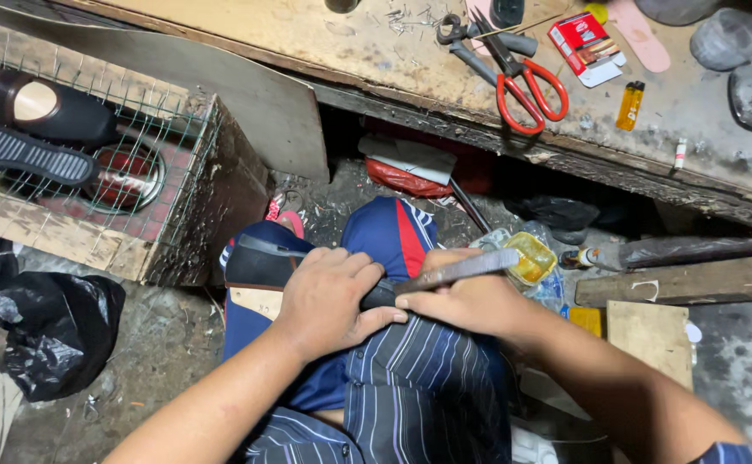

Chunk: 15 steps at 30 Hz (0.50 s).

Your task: The person sits on the floor with a shoe on their lap and uses a knife to trim and scrape the edge of the rubber sole, rotating the shoe to work around the perimeter. They press and shape the sole edge by hand between cuts.

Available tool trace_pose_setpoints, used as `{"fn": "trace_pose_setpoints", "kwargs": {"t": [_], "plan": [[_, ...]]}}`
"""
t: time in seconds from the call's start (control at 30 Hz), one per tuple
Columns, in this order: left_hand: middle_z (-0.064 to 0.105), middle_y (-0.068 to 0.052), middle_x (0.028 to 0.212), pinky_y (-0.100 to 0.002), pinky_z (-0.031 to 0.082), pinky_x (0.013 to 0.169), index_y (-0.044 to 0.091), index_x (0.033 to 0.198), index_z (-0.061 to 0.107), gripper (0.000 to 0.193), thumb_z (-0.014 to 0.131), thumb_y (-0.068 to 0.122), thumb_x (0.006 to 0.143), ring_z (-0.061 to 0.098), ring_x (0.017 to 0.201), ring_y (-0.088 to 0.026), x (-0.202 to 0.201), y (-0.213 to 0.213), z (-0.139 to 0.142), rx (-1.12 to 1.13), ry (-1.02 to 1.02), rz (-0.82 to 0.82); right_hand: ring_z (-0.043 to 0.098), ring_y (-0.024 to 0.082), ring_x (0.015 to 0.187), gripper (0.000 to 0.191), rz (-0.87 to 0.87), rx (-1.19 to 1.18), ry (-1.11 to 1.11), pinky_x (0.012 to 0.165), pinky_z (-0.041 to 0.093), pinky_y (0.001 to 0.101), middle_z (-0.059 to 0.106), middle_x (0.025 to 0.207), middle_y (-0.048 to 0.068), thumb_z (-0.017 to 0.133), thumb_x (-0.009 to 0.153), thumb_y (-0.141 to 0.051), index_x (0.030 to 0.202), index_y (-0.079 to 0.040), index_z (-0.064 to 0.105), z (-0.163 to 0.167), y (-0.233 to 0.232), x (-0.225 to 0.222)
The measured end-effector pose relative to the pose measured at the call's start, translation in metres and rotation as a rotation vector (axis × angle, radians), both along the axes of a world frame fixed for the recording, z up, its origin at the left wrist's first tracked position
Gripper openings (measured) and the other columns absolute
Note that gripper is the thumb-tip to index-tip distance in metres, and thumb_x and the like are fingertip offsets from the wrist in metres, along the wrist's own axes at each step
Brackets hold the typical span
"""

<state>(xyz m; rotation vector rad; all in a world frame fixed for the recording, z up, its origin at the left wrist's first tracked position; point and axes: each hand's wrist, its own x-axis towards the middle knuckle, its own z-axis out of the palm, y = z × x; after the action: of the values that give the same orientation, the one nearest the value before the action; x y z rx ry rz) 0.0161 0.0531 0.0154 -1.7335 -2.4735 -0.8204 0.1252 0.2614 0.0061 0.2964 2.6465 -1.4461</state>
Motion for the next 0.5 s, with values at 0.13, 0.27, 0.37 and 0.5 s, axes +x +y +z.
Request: {"fn": "trace_pose_setpoints", "kwargs": {"t": [0.13,0.27,0.37,0.5], "plan": [[0.061,-0.008,0.084,-0.043,0.044,0.075,0.007,0.091,0.069,0.056,0.076,0.060,0.075,0.060,0.082,-0.030,0.001,0.001,0.001,0.051,-0.048,-0.010,0.066,0.012,0.087,0.019,-0.224,-0.067,0.128,0.077,0.052,0.0291,0.071,0.089,0.005,0.076,0.090,-0.022,0.099,-0.005,0.077,0.004,-0.006,0.012],[0.062,-0.008,0.085,-0.043,0.043,0.076,0.007,0.096,0.070,0.057,0.076,0.060,0.075,0.061,0.083,-0.031,-0.003,0.000,0.001,0.033,-0.063,-0.014,0.067,0.014,0.101,0.044,-0.418,-0.478,0.194,0.092,0.054,0.0304,0.067,0.107,0.004,0.071,0.089,-0.012,0.129,-0.002,0.058,0.004,0.005,0.052],[0.063,-0.007,0.086,-0.044,0.043,0.084,0.011,0.105,0.073,0.054,0.076,0.056,0.077,0.062,0.086,-0.029,-0.005,-0.001,0.003,0.043,-0.109,-0.062,0.065,0.017,0.102,0.066,-0.543,-0.721,0.229,0.093,0.054,0.0346,0.065,0.111,0.007,0.073,0.082,-0.004,0.144,0.000,0.050,0.001,0.012,0.076],[0.065,-0.007,0.093,-0.045,0.041,0.093,0.015,0.107,0.074,0.041,0.076,0.046,0.080,0.062,0.096,-0.028,-0.001,-0.001,0.006,0.071,-0.152,-0.118,0.063,0.018,0.103,0.064,-0.442,-0.255,0.251,0.094,0.050,0.0323,0.064,0.112,0.015,0.080,0.077,0.000,0.138,0.004,0.059,-0.011,0.001,0.092]]}}
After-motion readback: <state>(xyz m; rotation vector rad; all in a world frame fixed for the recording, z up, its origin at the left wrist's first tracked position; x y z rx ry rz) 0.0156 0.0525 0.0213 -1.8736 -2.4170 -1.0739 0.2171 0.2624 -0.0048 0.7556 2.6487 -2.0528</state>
